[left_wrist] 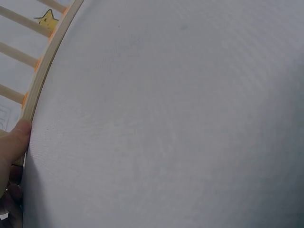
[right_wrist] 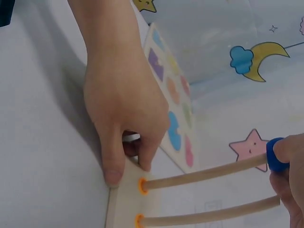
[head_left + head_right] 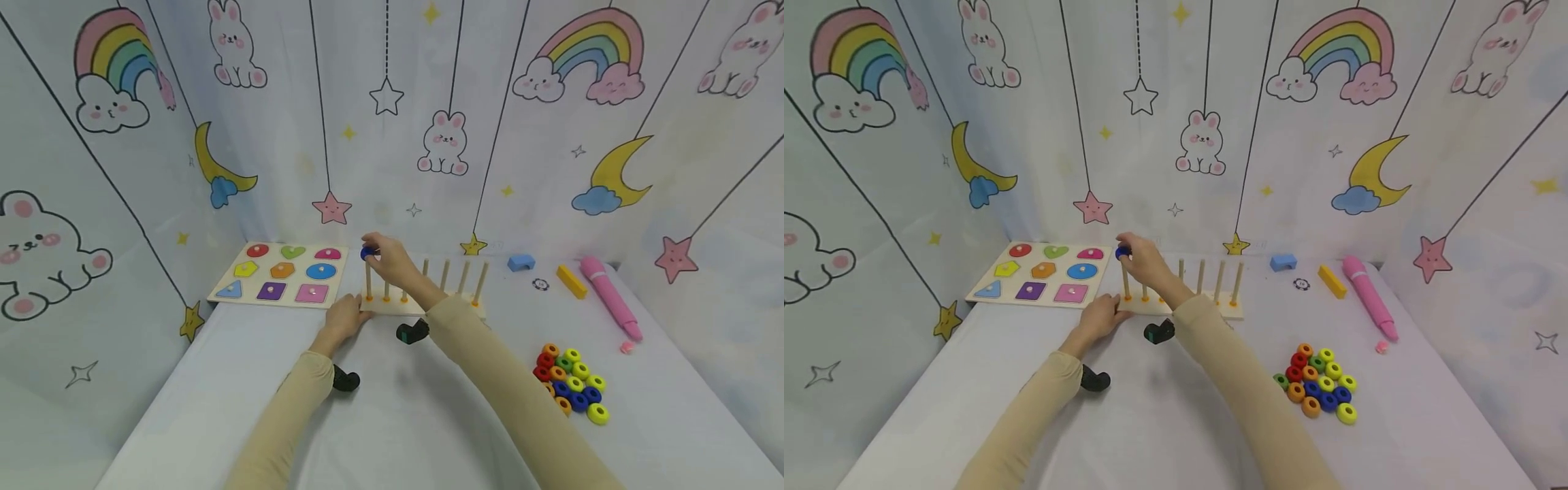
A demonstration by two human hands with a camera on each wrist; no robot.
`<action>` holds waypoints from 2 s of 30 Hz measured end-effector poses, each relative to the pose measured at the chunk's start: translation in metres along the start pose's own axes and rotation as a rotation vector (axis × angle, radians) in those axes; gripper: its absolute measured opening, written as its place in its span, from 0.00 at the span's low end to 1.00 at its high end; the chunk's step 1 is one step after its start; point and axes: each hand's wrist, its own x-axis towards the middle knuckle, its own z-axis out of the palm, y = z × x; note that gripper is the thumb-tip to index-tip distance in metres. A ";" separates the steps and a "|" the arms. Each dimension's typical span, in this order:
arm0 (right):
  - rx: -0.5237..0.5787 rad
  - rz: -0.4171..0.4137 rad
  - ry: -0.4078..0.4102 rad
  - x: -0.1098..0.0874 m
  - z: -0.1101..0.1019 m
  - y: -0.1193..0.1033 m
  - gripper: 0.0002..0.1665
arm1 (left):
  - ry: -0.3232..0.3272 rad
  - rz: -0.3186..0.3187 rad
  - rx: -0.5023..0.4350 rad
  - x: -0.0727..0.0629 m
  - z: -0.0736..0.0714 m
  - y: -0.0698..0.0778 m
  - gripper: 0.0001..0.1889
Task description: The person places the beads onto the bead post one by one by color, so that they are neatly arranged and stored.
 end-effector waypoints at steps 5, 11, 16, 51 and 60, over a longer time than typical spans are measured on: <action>-0.038 0.032 -0.045 0.001 -0.001 0.001 0.23 | -0.002 0.004 0.012 0.001 -0.001 0.001 0.26; -0.093 -0.041 0.009 -0.003 -0.009 0.003 0.23 | 0.005 0.018 0.000 0.004 -0.003 0.001 0.24; -0.024 -0.129 0.148 -0.025 -0.026 0.006 0.19 | 0.022 0.033 -0.022 0.006 -0.004 0.005 0.24; -0.211 0.409 0.266 -0.376 -0.173 0.111 0.15 | 0.020 0.009 0.048 -0.007 -0.006 -0.002 0.30; -0.241 0.543 0.161 -0.391 -0.179 0.109 0.19 | 0.100 0.041 -0.035 -0.005 -0.001 0.002 0.25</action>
